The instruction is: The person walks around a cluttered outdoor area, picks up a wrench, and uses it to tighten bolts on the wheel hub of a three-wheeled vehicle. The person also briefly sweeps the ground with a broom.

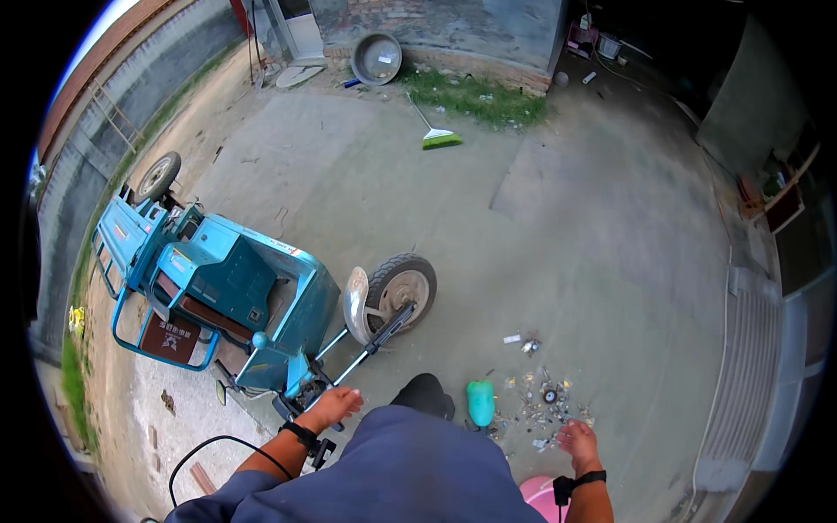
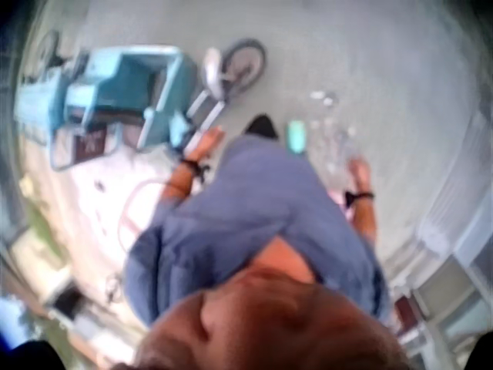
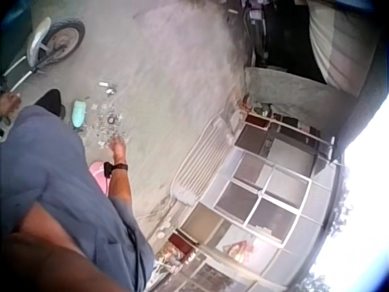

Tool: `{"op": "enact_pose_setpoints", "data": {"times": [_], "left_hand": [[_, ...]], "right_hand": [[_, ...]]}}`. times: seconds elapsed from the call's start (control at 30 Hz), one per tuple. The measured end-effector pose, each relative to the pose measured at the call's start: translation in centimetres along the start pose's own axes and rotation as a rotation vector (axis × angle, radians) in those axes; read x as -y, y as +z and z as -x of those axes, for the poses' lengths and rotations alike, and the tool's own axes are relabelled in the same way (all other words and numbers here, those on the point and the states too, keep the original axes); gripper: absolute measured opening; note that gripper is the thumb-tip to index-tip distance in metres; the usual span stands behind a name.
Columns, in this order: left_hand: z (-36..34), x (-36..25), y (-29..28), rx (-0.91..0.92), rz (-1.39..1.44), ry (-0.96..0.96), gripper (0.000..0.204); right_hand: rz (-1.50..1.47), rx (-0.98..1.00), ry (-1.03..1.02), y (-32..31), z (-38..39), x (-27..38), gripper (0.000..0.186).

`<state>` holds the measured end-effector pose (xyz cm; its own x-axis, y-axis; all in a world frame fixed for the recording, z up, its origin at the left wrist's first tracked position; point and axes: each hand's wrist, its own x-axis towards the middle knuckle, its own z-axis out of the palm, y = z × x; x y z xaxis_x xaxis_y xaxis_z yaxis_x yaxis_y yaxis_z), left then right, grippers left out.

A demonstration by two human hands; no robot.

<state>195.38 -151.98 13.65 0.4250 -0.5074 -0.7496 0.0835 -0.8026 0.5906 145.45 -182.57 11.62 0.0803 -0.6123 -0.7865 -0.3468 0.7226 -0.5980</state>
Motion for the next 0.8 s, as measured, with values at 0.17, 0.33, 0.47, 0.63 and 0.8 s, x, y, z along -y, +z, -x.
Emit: {"op": "enact_pose_setpoints", "data": {"times": [0.17, 0.33, 0.47, 0.63, 0.8], "left_hand": [[-8.3, -6.4, -1.5, 0.101, -0.051, -0.072, 0.044], [-19.2, -13.7, -1.9, 0.106, 0.047, -0.064, 0.045], [-25.5, -20.8, -4.0, 0.095, 0.038, 0.026, 0.043], [-31.5, -30.5, -8.4, 0.024, 0.063, 0.027, 0.04], [-38.8, -38.1, -12.1, -0.081, 0.077, 0.033, 0.039]], "right_hand": [[0.179, 0.075, -0.128, 4.4, -7.7, 12.7, 0.037], [0.6, 0.258, -0.235, 11.4, -17.5, 24.0, 0.038], [0.85, 0.459, -0.316, 18.1, -21.3, 32.8, 0.043], [1.375, 0.532, -0.589, 24.5, -25.7, 44.3, 0.038], [1.452, 0.631, -0.596, 30.7, -35.3, 55.2, 0.029]]}}
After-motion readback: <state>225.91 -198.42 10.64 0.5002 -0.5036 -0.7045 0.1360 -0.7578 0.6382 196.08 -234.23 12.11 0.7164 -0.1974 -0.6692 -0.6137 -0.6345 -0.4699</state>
